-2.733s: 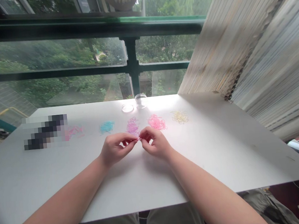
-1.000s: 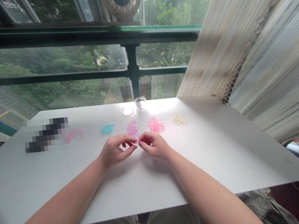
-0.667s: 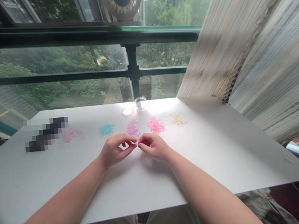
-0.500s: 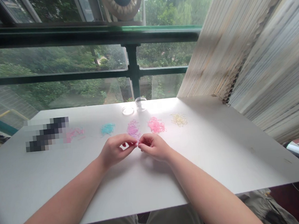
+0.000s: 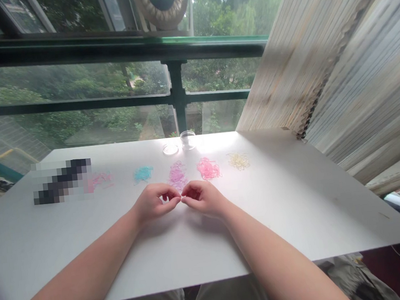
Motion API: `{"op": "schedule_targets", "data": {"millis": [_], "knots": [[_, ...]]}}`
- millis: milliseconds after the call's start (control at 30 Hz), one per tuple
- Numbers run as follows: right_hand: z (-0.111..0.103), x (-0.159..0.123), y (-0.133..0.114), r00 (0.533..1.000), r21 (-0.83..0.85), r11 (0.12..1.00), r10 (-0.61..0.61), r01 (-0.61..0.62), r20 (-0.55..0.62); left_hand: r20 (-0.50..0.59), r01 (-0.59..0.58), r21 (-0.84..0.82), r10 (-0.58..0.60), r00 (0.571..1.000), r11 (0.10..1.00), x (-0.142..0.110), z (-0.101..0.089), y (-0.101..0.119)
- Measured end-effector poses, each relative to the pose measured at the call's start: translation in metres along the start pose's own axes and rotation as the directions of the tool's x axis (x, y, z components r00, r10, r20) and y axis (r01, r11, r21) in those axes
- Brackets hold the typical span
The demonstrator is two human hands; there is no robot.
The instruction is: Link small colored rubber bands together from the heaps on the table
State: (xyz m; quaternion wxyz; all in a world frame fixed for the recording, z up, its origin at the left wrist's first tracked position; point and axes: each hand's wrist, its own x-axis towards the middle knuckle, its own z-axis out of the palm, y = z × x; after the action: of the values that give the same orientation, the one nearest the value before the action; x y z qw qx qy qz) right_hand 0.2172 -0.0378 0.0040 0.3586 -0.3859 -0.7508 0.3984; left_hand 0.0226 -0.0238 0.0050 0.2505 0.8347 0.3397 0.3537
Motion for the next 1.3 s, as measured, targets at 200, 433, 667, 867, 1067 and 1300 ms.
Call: {"op": "schedule_targets", "data": {"millis": [200,433,667,867,1067,1300], "knots": [[0.001,0.000,-0.001,1.000,-0.002,1.000,0.016,-0.016,-0.003,0.016,0.018,0.001,-0.018,1.000,1.000,0.000,-0.001,0.003],[0.002,0.001,-0.001,0.999,-0.015,0.999,0.038,-0.038,0.002,0.024,-0.001,0.014,0.001,1.000,1.000,0.000,-0.002,0.001],[-0.001,0.001,-0.001,1.000,-0.058,0.998,0.017,-0.018,-0.014,0.019,0.022,0.015,-0.022,1.000,1.000,0.001,-0.003,0.000],[-0.004,0.001,0.001,1.000,-0.138,0.990,-0.004,0.001,-0.023,0.006,0.040,0.022,-0.041,0.999,0.999,0.002,-0.004,-0.002],[-0.004,0.002,0.004,0.999,-0.204,0.979,-0.001,-0.008,-0.043,0.010,0.030,0.063,-0.031,0.999,0.998,0.003,-0.009,-0.005],[-0.004,0.006,0.009,0.992,-0.406,0.913,-0.009,-0.043,-0.126,-0.107,0.102,0.114,-0.090,0.990,0.988,0.004,-0.016,-0.016]]}}
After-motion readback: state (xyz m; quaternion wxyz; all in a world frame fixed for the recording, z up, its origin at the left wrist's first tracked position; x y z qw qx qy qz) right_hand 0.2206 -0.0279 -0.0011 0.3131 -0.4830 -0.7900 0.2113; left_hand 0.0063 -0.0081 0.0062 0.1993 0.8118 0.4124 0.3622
